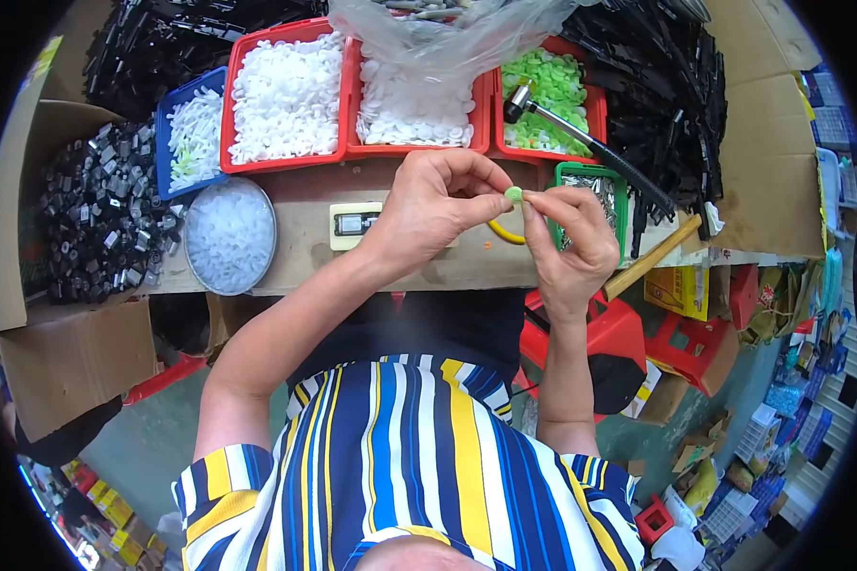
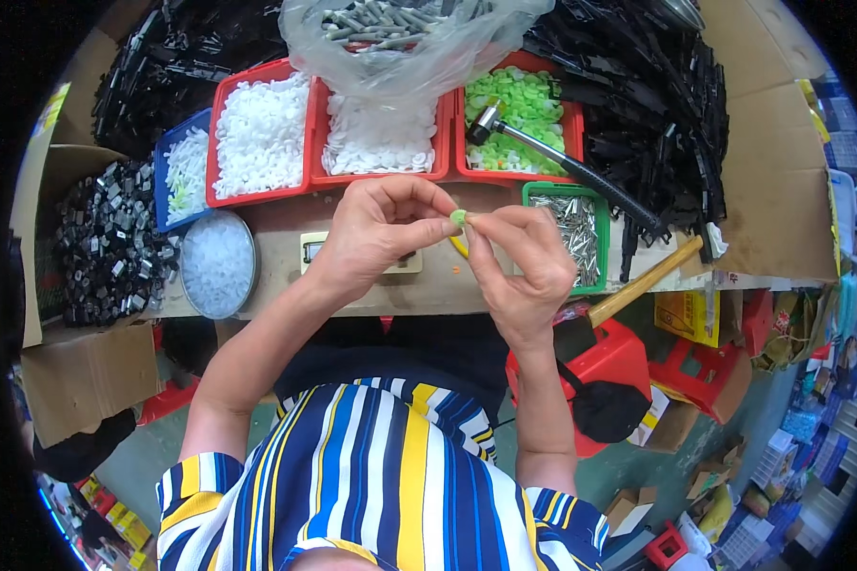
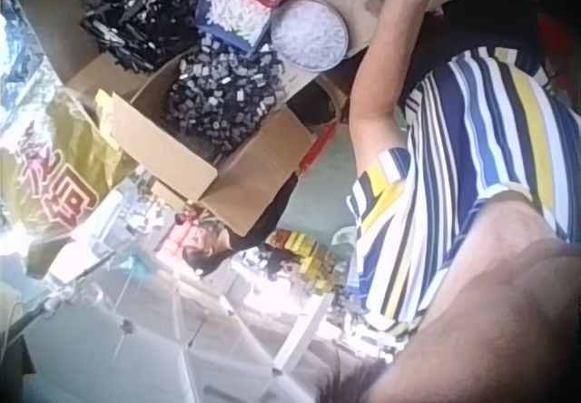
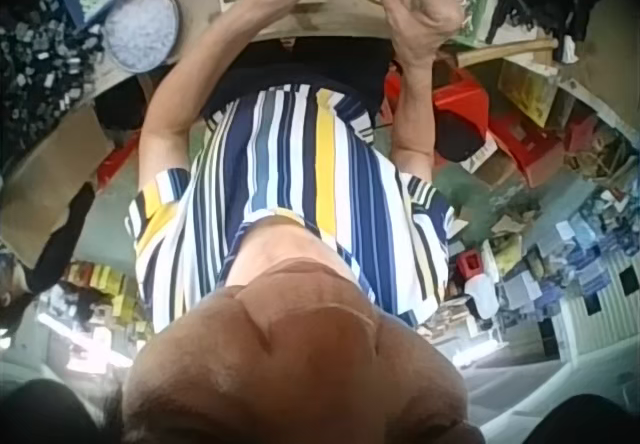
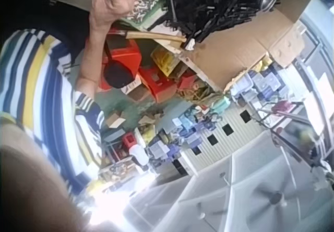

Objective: Assembling small plastic parts using a jig, hammer, and pliers.

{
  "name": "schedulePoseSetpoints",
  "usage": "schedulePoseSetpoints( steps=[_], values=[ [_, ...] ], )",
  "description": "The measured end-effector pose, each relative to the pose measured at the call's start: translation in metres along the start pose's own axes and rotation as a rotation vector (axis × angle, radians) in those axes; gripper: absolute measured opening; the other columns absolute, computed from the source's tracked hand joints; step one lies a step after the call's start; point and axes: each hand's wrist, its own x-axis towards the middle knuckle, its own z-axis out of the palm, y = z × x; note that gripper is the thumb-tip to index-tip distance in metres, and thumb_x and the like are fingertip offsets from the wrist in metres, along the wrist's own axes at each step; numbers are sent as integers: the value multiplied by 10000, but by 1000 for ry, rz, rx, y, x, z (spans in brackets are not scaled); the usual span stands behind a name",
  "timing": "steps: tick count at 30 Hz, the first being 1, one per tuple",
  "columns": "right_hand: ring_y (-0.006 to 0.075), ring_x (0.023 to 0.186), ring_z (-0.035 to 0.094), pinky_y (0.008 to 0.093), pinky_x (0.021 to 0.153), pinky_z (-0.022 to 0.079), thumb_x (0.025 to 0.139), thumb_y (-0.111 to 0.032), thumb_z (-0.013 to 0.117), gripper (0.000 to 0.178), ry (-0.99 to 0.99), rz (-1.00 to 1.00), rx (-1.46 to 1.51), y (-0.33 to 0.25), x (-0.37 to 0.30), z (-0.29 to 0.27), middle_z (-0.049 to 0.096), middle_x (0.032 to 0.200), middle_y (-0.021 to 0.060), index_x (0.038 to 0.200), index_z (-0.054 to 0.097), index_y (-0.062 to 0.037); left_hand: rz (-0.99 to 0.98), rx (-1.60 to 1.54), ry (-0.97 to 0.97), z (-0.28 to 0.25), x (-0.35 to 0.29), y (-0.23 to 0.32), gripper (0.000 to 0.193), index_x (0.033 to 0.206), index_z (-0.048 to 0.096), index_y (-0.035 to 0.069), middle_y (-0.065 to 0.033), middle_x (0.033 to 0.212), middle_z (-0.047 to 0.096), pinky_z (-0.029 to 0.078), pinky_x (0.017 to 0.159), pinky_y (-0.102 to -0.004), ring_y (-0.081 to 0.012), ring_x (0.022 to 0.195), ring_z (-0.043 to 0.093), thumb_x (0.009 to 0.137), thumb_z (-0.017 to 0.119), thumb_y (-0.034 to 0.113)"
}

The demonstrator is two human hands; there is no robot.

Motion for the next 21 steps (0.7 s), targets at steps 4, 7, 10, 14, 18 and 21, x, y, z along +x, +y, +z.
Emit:
schedulePoseSetpoints(
  steps=[4, 7, 10, 14, 18, 21],
  values=[
    [218, 732, 618, 324, 644, 488, 699, 68, 766, 246, 16, -114, -112, 2, -2, 2, 652, 833, 78, 921, 745, -35, 25, -9, -14, 0, 0, -6, 174, 1015, 693, -10, -23, 912, 698, 493, 724, -203, -62, 805, 632, 856, 740, 43],
    [225, 737, 620, 330, 643, 489, 674, 70, 770, 283, 20, -144, -83, 1, -5, 3, 651, 827, 71, 931, 746, -47, 13, -38, -15, 2, 0, -8, 174, 1013, 692, -9, -24, 918, 696, 492, 738, -204, -64, 813, 631, 853, 740, 38],
    [228, 745, 623, 330, 643, 489, 670, 73, 772, 296, 52, -176, -84, 3, -7, 2, 652, 830, 70, 940, 744, -45, 5, -58, -23, 3, 0, -7, 177, 1013, 691, -9, -27, 923, 695, 491, 744, -203, -64, 824, 631, 849, 742, 33],
    [231, 751, 626, 332, 654, 477, 678, 58, 775, 316, 46, -228, -136, 6, -8, 3, 655, 849, 67, 971, 740, -55, 6, -5, 6, 2, -2, -8, 174, 1013, 691, -7, -29, 928, 696, 496, 744, -206, -63, 823, 631, 850, 741, 27],
    [232, 755, 624, 335, 667, 465, 686, 41, 779, 348, 11, -335, -186, 7, -10, 5, 651, 866, 60, 1015, 735, -66, 53, -3, 34, 1, -6, -10, 166, 1013, 692, -8, -29, 932, 698, 504, 748, -204, -59, 822, 630, 854, 733, 16],
    [236, 762, 624, 336, 667, 465, 678, 42, 784, 366, 3, -346, -176, 4, -11, 7, 648, 869, 57, 1025, 734, -63, 76, -38, 42, -1, -8, -12, 162, 1010, 693, -9, -30, 934, 698, 510, 753, -201, -58, 828, 632, 854, 731, 10]
  ],
)
